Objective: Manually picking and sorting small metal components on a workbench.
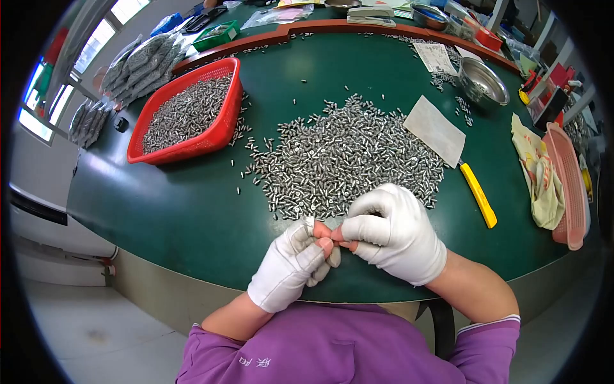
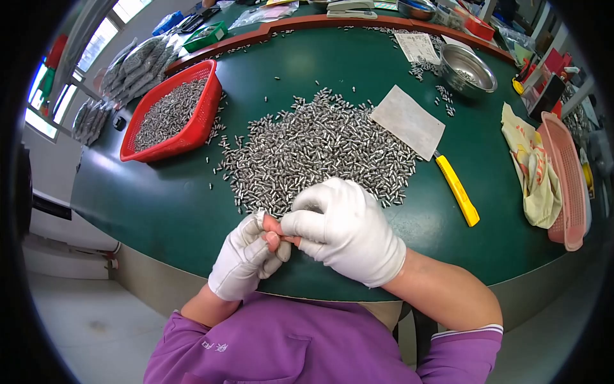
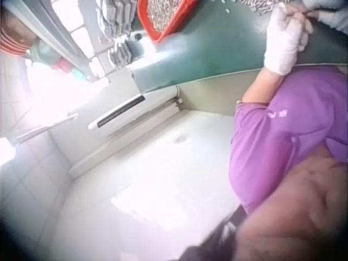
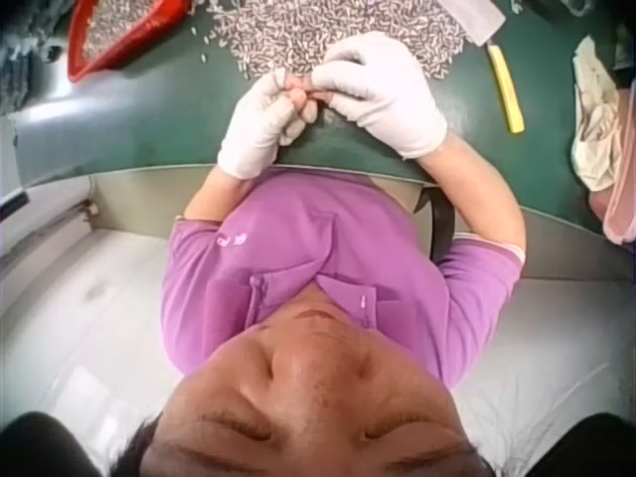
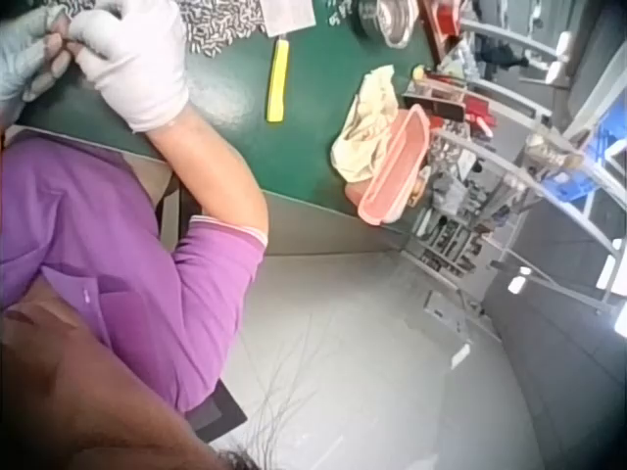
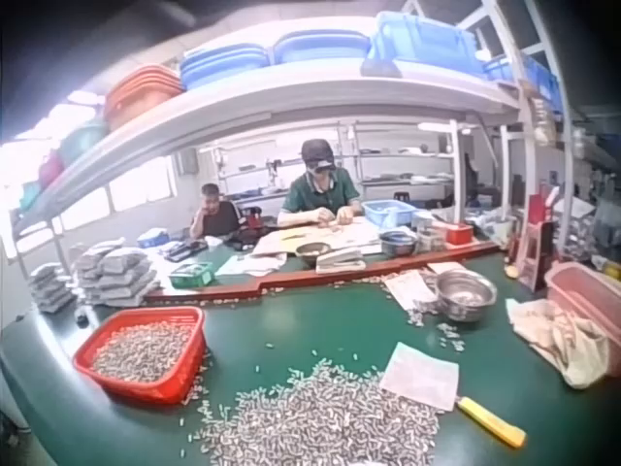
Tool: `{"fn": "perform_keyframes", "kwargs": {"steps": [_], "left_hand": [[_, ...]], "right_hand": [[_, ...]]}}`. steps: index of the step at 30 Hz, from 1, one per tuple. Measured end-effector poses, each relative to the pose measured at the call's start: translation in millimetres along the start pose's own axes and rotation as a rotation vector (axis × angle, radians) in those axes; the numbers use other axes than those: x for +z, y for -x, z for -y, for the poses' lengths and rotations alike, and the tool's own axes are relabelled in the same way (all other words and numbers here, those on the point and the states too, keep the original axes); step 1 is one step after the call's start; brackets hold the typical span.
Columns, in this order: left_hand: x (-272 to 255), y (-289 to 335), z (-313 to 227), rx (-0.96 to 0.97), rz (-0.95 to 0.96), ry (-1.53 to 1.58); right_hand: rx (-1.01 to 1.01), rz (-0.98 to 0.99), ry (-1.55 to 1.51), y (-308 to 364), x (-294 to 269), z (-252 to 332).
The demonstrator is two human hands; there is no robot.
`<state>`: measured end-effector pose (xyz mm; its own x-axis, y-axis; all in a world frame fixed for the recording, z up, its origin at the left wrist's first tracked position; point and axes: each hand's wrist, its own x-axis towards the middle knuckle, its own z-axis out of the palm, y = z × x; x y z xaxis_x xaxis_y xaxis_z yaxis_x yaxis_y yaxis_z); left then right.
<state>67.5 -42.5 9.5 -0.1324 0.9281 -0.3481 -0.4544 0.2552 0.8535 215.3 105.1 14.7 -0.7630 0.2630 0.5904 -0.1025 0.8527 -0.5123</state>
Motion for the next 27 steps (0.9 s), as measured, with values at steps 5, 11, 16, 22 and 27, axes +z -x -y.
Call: {"fn": "perform_keyframes", "kwargs": {"steps": [5,11,16,22,27], "left_hand": [[1,0,0,-0.004,-0.009,-0.008],[-2,-1,4,0.024,0.002,0.006],[-6,-2,9,0.077,0.023,0.016],[-15,-4,5,0.024,0.086,0.32],[-52,-30,-71,0.324,-0.058,0.282]], "right_hand": [[0.019,-0.005,-0.006,-1,0,2],[0.029,-0.004,0.007,-2,0,3],[0.021,-0.004,0.03,-2,-2,3],[0.027,-0.043,0.067,1,1,-4],[0.103,-0.017,0.09,3,-1,-10]]}}
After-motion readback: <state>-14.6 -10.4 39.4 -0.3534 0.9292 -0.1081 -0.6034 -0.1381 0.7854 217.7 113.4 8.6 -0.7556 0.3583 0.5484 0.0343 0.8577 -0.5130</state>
